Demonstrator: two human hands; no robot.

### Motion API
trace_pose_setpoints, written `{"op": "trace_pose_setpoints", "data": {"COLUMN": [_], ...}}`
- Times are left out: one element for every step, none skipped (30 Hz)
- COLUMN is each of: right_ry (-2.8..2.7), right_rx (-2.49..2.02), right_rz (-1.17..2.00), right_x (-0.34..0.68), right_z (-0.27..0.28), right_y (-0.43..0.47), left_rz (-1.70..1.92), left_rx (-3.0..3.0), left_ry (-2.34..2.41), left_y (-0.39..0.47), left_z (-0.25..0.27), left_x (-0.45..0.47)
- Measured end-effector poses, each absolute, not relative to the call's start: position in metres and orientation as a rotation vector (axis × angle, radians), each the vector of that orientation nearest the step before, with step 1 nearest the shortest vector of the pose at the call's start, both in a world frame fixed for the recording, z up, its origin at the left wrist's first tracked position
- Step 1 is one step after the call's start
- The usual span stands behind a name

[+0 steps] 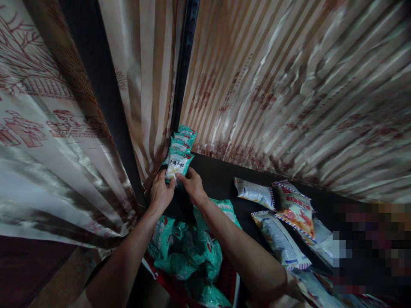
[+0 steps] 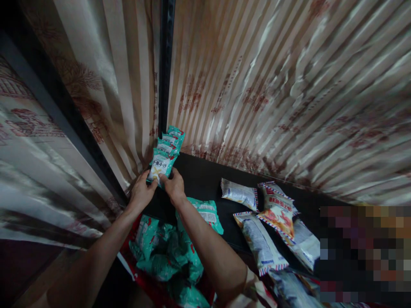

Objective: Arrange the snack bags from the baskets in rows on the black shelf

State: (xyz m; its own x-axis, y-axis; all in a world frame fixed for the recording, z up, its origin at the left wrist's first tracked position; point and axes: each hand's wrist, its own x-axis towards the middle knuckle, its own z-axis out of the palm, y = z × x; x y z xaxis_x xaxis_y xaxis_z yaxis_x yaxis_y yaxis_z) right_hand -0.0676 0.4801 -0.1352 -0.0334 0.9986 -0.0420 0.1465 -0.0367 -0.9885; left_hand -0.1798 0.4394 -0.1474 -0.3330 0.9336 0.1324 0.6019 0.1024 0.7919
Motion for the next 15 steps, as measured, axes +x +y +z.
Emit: {"op": "trace_pose_setpoints", "data": {"right_ry": [-1.362, -1.398, -1.429, -1.455, -1.476, -1.491, -1.501, -1.510, -1.517, -1.523, -1.531, -1.542, -1.556, -1.574, -1.597], "right_rx": [-1.352, -1.374, -1.395, -1.414, -1.431, -1.445, -1.458, -1.471, -1.483, -1.496, -1.508, -1.519, -1.530, -1.546, -1.566], "right_rz": [1.162, 1.133, 1.107, 1.082, 1.057, 1.032, 1.009, 0.990, 0.974, 0.962, 0.953, 0.944, 0.934, 0.920, 0.903], "right_x": [-0.070, -0.073, -0.074, -0.076, -0.078, -0.079, -0.080, -0.080, -0.081, -0.081, -0.082, -0.082, -0.082, -0.082, -0.081], "right_z": [-0.138, -0.140, -0.142, -0.144, -0.145, -0.147, -0.149, -0.150, -0.152, -0.153, -0.154, -0.155, -0.155, -0.155, -0.155], "right_y": [0.482, 0.484, 0.485, 0.487, 0.489, 0.490, 0.492, 0.494, 0.495, 0.496, 0.497, 0.498, 0.499, 0.500, 0.501], "left_rz": [1.111, 1.118, 1.126, 1.140, 1.158, 1.176, 1.191, 1.203, 1.211, 1.213, 1.208, 1.201, 1.189, 1.174, 1.158], "left_rx": [1.502, 1.501, 1.503, 1.506, 1.514, 1.527, 1.542, 1.553, 1.558, 1.564, 1.570, 1.572, 1.575, 1.577, 1.581], "left_ry": [1.990, 1.996, 2.001, 2.008, 2.015, 2.021, 2.024, 2.023, 2.021, 2.016, 2.009, 2.007, 2.008, 2.013, 2.019], "left_y": [0.438, 0.437, 0.436, 0.436, 0.435, 0.435, 0.435, 0.436, 0.436, 0.436, 0.436, 0.437, 0.437, 0.438, 0.438], "left_z": [-0.147, -0.146, -0.146, -0.147, -0.147, -0.148, -0.150, -0.151, -0.153, -0.154, -0.155, -0.156, -0.156, -0.156, -0.155], "left_x": [-0.179, -0.178, -0.178, -0.178, -0.177, -0.177, -0.177, -0.177, -0.176, -0.175, -0.175, -0.174, -0.174, -0.174, -0.174]}}
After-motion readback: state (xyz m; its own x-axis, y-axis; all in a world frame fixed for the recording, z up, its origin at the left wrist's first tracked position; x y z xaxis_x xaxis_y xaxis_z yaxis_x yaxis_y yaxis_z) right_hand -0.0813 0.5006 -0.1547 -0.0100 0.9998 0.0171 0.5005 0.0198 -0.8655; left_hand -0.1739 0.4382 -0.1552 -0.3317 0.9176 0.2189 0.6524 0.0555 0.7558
